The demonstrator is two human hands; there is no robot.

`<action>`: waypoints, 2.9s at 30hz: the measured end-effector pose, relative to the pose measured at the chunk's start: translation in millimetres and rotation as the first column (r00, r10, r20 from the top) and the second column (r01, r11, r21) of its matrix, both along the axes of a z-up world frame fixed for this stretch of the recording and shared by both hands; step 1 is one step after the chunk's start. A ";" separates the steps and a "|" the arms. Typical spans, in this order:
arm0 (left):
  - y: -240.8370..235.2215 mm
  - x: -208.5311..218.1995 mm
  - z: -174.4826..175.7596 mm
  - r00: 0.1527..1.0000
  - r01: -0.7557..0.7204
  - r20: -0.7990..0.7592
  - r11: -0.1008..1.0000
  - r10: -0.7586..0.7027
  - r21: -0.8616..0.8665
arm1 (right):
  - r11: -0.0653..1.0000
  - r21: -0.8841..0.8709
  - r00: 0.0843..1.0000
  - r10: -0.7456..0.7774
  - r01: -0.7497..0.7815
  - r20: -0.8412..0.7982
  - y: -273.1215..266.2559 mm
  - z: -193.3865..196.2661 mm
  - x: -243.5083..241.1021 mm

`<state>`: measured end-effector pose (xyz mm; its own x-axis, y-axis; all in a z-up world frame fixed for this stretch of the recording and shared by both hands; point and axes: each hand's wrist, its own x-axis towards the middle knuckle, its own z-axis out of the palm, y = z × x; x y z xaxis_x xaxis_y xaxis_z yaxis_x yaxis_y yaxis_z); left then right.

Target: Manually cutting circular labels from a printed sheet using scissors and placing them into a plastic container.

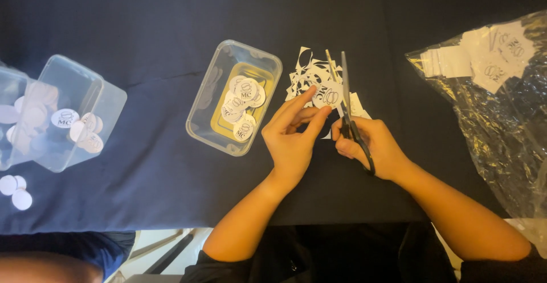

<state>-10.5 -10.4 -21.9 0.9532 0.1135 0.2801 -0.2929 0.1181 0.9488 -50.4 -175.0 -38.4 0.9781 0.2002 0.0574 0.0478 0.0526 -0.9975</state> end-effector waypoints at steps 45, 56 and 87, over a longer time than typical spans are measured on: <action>-2.2 -2.1 -5.3 0.999 -0.039 0.024 0.999 0.038 0.033 | 0.988 -0.123 0.989 -0.103 0.090 -0.105 0.0 -14.9 -3.7; 9.6 6.3 6.6 0.997 0.070 0.023 0.997 -0.071 0.021 | 0.968 -0.238 0.982 -0.121 0.084 -0.143 -12.7 -5.4 -0.1; 26.0 22.6 7.5 0.976 0.214 0.035 0.977 -0.215 0.018 | 0.955 -0.291 0.983 -0.097 0.049 -0.154 -22.7 -9.5 4.5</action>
